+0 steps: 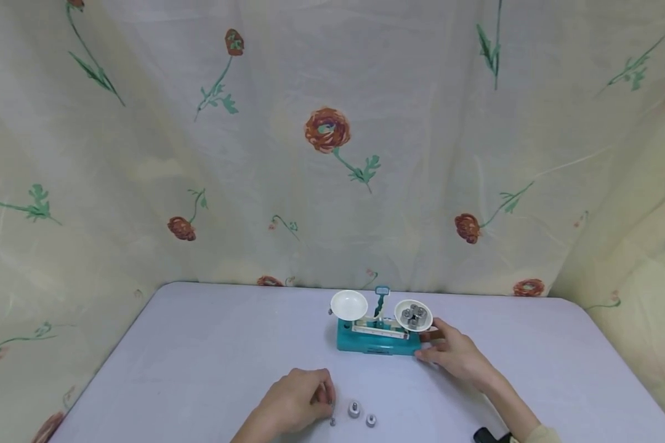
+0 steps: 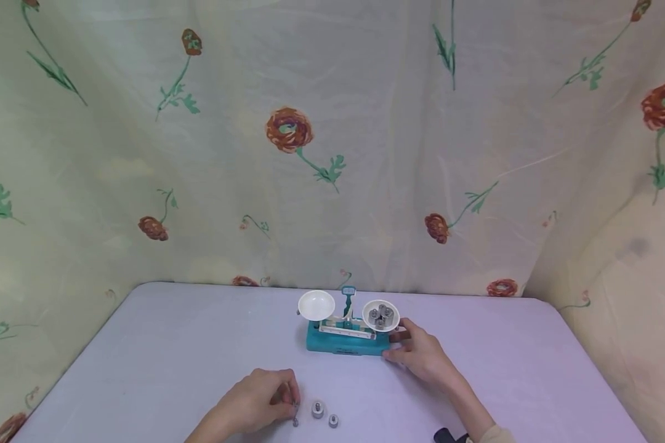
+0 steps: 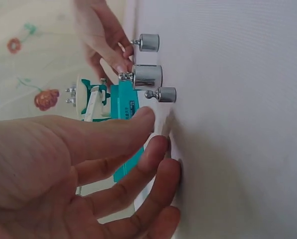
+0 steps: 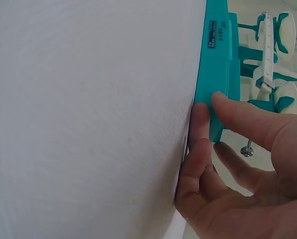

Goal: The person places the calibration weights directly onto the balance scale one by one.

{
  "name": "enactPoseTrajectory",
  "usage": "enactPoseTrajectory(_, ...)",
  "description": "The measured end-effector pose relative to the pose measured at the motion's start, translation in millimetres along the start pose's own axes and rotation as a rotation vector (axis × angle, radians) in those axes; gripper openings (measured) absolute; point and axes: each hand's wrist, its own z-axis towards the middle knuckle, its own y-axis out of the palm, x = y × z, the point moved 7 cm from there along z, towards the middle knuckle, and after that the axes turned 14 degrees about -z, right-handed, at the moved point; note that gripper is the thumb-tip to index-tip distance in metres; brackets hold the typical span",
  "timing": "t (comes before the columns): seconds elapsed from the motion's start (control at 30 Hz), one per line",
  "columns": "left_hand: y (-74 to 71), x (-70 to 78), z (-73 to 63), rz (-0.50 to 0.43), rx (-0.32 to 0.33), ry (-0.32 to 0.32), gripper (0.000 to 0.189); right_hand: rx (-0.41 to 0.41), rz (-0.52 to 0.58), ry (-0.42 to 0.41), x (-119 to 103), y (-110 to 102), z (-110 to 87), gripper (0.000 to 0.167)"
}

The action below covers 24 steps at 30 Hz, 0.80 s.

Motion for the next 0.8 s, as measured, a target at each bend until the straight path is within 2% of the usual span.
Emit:
enactPoseTrajectory(0.17,-4.3,3.9,1.5,-0.001,0.044,0.042,0.017,-0.003,-0.007,0.004,-0.5,-0.9,0.3,0.087)
enactPoseTrajectory(0.37,-8.6,8.6,5.5,-0.036,0.105,0.052,0.013,-0.009,-0.005,0.005,0.0,-1.4,0.7,0.089)
enactPoseTrajectory(0.67,-20.2,16.3,4.2,-0.096,0.269,0.091,0.015,-0.016,0.006,-0.007,0.5,-0.7,1.0,0.086)
enactPoseTrajectory(0.8,-24.9,20.2,4.4,-0.105,0.336,0.086,0.017,-0.019,0.011,-0.001,1.2,-0.1,0.4,0.085)
